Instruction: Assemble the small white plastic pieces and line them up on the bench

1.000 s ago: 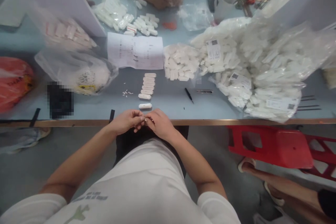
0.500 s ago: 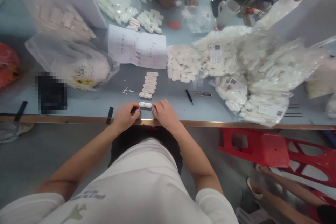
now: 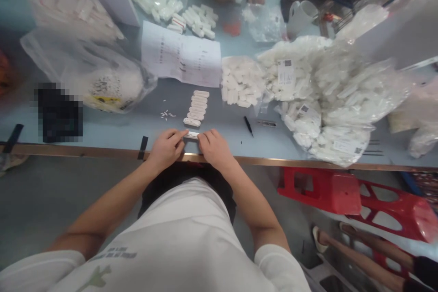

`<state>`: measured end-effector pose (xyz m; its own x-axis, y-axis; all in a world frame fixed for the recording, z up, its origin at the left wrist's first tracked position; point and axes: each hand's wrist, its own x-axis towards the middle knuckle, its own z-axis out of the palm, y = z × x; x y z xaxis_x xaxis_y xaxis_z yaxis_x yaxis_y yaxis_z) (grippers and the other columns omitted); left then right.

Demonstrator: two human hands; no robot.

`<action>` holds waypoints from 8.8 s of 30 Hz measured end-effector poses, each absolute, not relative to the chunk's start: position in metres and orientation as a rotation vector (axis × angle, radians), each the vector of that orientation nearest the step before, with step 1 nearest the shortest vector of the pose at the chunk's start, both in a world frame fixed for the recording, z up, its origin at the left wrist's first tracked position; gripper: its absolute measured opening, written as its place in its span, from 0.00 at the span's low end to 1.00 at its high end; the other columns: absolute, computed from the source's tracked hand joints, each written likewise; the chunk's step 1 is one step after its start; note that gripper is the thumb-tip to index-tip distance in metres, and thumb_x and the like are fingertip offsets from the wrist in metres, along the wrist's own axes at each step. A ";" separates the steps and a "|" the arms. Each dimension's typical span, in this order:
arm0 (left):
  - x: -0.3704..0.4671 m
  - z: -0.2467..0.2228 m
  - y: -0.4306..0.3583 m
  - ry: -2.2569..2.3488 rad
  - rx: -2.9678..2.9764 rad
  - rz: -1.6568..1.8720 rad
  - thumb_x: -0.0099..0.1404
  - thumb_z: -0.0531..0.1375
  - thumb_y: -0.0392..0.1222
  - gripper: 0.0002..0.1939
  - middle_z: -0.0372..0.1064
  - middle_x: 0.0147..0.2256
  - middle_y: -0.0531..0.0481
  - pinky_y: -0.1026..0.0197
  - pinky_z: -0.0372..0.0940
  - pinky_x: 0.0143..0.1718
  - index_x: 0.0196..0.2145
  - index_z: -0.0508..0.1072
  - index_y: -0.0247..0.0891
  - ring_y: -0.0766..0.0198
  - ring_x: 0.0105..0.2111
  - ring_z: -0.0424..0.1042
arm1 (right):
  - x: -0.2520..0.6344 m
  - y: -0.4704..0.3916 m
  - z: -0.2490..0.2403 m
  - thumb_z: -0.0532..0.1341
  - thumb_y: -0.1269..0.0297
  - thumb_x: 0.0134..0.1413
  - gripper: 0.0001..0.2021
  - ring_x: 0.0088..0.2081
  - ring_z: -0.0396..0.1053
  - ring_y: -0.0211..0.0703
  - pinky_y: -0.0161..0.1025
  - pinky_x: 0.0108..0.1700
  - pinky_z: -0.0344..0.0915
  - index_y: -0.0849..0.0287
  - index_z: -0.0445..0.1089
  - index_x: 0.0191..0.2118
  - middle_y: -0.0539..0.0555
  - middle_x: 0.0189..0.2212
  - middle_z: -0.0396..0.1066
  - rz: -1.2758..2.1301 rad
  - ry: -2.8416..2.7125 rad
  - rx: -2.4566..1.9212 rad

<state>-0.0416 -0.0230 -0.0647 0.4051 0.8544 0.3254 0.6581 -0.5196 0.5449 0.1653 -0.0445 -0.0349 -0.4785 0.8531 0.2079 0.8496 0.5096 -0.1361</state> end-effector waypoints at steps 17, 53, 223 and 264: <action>-0.039 -0.065 -0.025 1.313 2.353 0.887 0.67 0.53 0.33 0.17 0.73 0.36 0.43 0.57 0.69 0.42 0.48 0.76 0.35 0.58 0.37 0.71 | 0.173 -0.053 -0.022 0.51 0.74 0.67 0.15 0.40 0.65 0.48 0.44 0.44 0.65 0.67 0.71 0.52 0.62 0.40 0.74 -0.127 -2.557 -1.431; -0.049 -0.045 -0.027 1.347 1.903 0.729 0.68 0.57 0.47 0.16 0.80 0.39 0.49 0.63 0.71 0.38 0.50 0.73 0.41 0.62 0.39 0.79 | 0.135 -0.053 -0.030 0.52 0.71 0.67 0.15 0.45 0.69 0.46 0.44 0.48 0.70 0.59 0.72 0.53 0.61 0.43 0.74 0.288 -2.332 -1.425; -0.035 -0.053 -0.021 1.343 2.415 0.656 0.71 0.56 0.48 0.14 0.76 0.43 0.44 0.53 0.61 0.43 0.46 0.76 0.40 0.55 0.43 0.69 | 0.167 -0.044 -0.041 0.63 0.49 0.57 0.14 0.31 0.76 0.42 0.41 0.38 0.72 0.54 0.73 0.39 0.50 0.29 0.77 1.075 -1.315 -1.603; -0.034 -0.054 -0.021 1.308 2.414 0.686 0.72 0.56 0.48 0.13 0.76 0.42 0.44 0.54 0.60 0.41 0.45 0.76 0.40 0.55 0.42 0.69 | 0.159 -0.038 -0.041 0.58 0.47 0.60 0.17 0.33 0.74 0.43 0.39 0.40 0.69 0.55 0.73 0.32 0.52 0.29 0.76 0.702 -1.630 -1.722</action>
